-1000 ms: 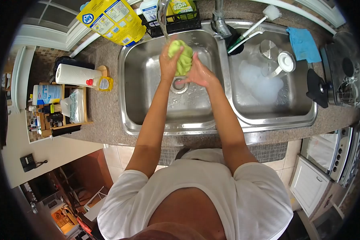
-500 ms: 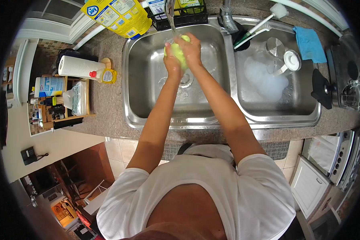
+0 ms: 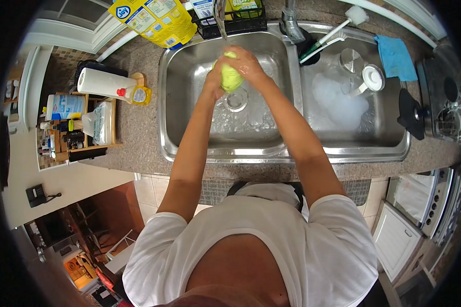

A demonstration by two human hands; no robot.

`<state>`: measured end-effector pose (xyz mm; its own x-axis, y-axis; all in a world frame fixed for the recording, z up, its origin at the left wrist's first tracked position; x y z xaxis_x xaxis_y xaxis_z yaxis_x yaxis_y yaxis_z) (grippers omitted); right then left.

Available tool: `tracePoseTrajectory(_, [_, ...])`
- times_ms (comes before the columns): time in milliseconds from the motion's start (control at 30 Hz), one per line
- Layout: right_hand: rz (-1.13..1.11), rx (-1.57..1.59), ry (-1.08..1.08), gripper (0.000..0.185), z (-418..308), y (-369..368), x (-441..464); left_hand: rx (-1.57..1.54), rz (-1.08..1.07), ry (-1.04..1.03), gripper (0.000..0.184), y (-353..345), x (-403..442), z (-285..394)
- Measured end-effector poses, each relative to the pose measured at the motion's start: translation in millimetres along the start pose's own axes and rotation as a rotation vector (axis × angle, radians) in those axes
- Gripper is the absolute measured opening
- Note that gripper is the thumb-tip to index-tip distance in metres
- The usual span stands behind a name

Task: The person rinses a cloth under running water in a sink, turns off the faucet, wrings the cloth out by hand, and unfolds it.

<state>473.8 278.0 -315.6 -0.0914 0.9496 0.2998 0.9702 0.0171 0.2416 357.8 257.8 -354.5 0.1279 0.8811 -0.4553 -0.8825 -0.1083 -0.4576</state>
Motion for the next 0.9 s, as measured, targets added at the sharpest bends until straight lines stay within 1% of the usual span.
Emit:
tracePoseTrajectory(67, [-0.119,0.154,-0.268,0.03,41,2,4,0.378,-0.05,-0.221,0.036,8,-5,20])
tracePoseTrajectory(100, [0.013,0.001,-0.155,0.029,55,9,0,0.569,-0.075,-0.33,0.038,11,-9,28])
tracePoseTrajectory(133, [0.144,-0.152,-0.04,0.028,70,16,-7,0.628,-0.074,-0.402,0.043,12,-17,39])
tracePoseTrajectory(167, [0.274,-0.304,0.077,0.027,77,25,-13,0.808,-0.034,-0.584,0.042,17,-22,50])
tracePoseTrajectory(233, [0.212,-0.135,-0.213,0.024,100,39,-21,1.163,0.055,-0.946,0.041,25,-37,68])
tracePoseTrajectory(267, [0.18,-0.052,-0.358,0.023,110,44,-26,1.154,0.153,-0.888,0.04,33,-42,76])
tracePoseTrajectory(367, [0.311,0.504,-0.62,0.024,102,62,-40,1.197,0.239,-0.566,0.04,54,-51,85])
tracePoseTrajectory(400, [0.318,0.486,-0.607,0.023,94,65,-42,1.227,0.261,-0.583,0.031,57,-52,84])
tracePoseTrajectory(500, [0.321,0.285,-0.633,0.027,85,76,-42,1.364,0.298,-0.879,0.027,48,-53,87])
tracePoseTrajectory(533, [0.239,0.091,-0.58,0.027,81,75,-38,1.273,0.271,-0.797,0.026,46,-46,86])
tracePoseTrajectory(600, [0.069,-0.294,-0.467,0.03,72,67,-31,1.087,0.217,-0.632,0.025,16,-47,91])
tracePoseTrajectory(633, [0.093,-0.269,-0.367,0.032,63,63,-30,1.107,0.118,-0.653,0.026,8,-39,86])
tracePoseTrajectory(700, [0.141,-0.221,-0.161,0.037,12,48,-19,1.139,-0.078,-0.698,0.029,-9,-18,79])
tracePoseTrajectory(800, [0.02,0.216,-0.091,0.042,-8,25,2,1.151,-0.151,-0.758,0.03,-38,-15,78])
tracePoseTrajectory(900, [-0.084,0.302,-0.133,0.045,-5,19,10,1.094,-0.152,-0.609,0.028,-38,0,86])
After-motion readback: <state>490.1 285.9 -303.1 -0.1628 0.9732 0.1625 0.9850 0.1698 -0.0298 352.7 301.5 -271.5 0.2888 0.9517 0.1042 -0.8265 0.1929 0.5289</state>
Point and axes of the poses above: each hand's wrist, its own x-axis towards the middle knuckle, its own y-axis out of the back of the hand, z = x × y, the point moved 4 cm from there along x, towards the middle knuckle, and after that the axes turned 3 degrees about -y, right-handed, at the moved point
